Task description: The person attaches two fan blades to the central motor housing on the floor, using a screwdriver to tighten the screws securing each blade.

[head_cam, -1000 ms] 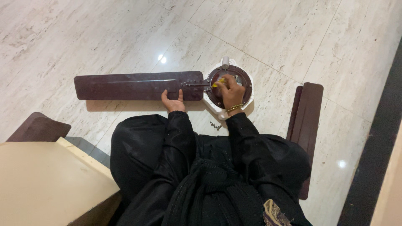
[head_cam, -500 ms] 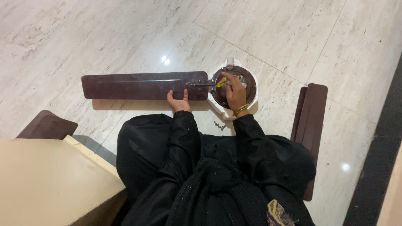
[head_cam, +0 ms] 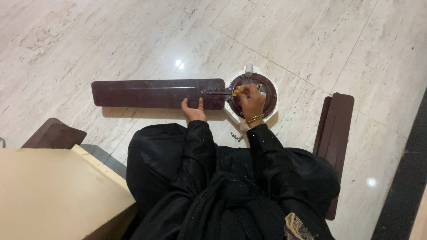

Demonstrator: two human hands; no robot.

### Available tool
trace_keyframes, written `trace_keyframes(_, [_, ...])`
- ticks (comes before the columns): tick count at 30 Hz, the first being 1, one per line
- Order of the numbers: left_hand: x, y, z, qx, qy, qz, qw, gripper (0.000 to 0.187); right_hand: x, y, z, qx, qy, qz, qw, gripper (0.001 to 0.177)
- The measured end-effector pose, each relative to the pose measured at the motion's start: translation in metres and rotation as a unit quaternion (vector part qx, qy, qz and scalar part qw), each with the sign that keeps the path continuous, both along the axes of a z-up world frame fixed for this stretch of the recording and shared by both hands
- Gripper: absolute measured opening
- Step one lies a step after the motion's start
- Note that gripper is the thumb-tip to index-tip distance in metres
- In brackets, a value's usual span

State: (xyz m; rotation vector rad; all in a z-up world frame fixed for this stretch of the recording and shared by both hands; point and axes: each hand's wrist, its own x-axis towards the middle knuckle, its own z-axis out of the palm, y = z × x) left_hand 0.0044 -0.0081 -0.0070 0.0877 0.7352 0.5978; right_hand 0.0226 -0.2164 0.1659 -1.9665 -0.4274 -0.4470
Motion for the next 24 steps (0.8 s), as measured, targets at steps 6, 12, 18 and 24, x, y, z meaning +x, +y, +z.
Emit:
trace_keyframes(6, [-0.002,-0.003,0.008,-0.009,0.012,0.000,1.000,0.046,-0.007,0.002,0.007,-0.020,-0.008,-0.001,1.000,0.038])
trace_keyframes(12, [-0.001,-0.001,0.009,0.002,0.011,-0.006,1.000,0.047,-0.017,0.011,0.009,-0.118,-0.090,0.002,0.989,0.022])
trace_keyframes(18, [0.001,-0.001,0.002,0.026,-0.012,-0.010,1.000,0.047,-0.012,0.006,0.002,-0.116,-0.078,0.055,0.989,0.039])
trace_keyframes(24, [0.000,-0.003,0.000,0.022,0.006,0.001,1.000,0.050,-0.012,0.008,-0.009,-0.122,-0.095,0.039,0.987,0.028])
